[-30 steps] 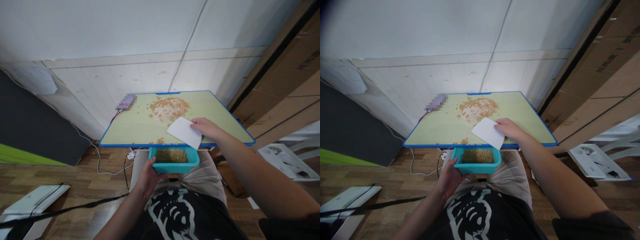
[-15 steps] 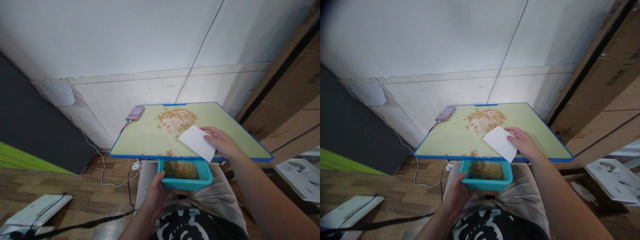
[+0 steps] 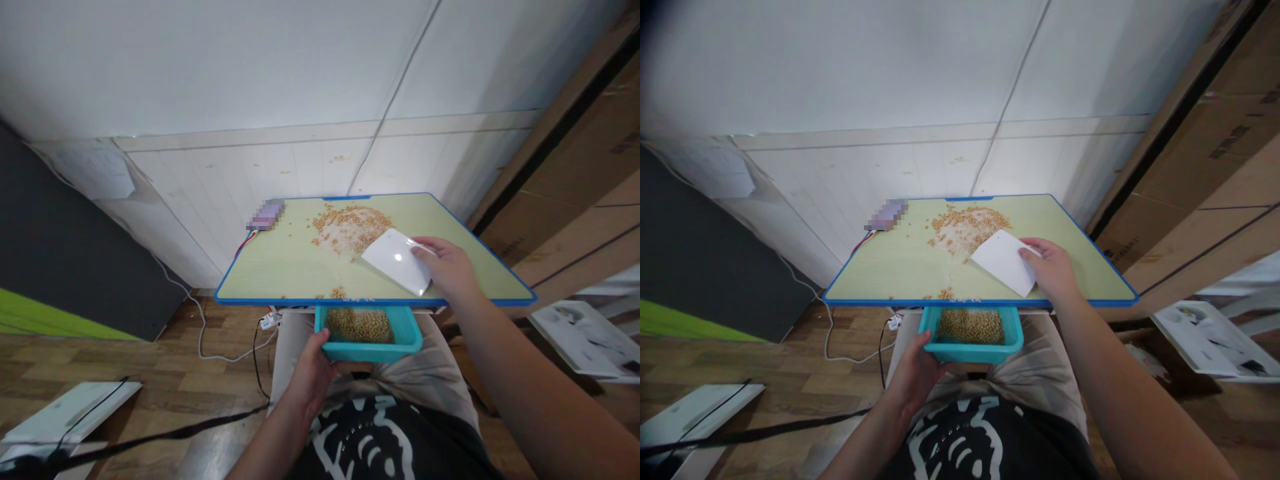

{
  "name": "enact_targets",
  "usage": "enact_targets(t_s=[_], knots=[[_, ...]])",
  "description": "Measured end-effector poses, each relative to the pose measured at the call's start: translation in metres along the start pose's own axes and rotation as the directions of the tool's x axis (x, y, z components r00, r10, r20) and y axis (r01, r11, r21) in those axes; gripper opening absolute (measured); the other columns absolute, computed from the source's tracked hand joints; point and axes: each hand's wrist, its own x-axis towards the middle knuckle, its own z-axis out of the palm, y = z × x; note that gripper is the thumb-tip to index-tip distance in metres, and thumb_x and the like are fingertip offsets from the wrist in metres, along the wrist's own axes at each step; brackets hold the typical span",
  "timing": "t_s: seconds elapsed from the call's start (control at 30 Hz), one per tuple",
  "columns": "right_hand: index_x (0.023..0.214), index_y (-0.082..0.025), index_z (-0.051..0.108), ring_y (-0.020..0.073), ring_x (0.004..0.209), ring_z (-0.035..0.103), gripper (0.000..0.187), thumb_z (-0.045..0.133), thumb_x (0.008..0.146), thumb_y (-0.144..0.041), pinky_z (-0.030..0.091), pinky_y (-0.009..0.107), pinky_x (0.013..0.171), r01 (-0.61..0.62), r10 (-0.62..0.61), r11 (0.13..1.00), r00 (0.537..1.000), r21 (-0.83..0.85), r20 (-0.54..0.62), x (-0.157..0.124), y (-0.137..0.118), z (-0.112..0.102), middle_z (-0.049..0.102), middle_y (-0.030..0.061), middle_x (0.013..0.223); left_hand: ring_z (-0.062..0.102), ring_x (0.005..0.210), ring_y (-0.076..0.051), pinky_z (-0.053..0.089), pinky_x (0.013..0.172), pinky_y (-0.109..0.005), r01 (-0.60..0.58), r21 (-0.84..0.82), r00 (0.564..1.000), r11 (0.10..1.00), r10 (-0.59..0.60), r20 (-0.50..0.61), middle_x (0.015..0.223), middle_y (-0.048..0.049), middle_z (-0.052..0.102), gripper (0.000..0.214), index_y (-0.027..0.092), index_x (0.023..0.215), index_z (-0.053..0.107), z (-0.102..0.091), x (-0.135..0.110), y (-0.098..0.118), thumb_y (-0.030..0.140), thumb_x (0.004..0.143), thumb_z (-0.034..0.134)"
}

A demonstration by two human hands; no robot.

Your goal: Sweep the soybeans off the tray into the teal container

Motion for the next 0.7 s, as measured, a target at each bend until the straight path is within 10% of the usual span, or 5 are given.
enact_targets(t_s=[0.2,0.7], knots=[[0.105,-0.021,0.078,0.0266,0.095,0.071,0.032,0.067,0.079,-0.035,0.056,0.039,0.084,0.177,-0.182,0.975,0.983,-0.132,-0.024,0.001,-0.015,0.004,0.08,0.008,0.104,0.074,0.104,-0.027,0.061,0.078,-0.035,0.017,-0.008,0.999,1.0,-0.017,-0.028,0.121,-0.0097,0.077,0.053,0.024,0.133,0.061,0.007,-0.005,0.008,0.037,0.083,0.071],[0.104,-0.021,0.075,0.027,0.099,0.068,0.021,0.066,0.088,-0.029,0.049,0.038,0.092,0.554,-0.406,0.745,0.819,-0.371,0.405,-0.004,-0.074,0.03,0.077,0.0075,0.102,0.075,0.094,-0.023,0.059,0.072,-0.031,-0.006,0.006,0.999,1.0,0.006,-0.036,0.113,-0.0066,0.08,0.044,0.023,0.123,0.067,0.006,-0.012,0.015,0.034,0.081,0.073]])
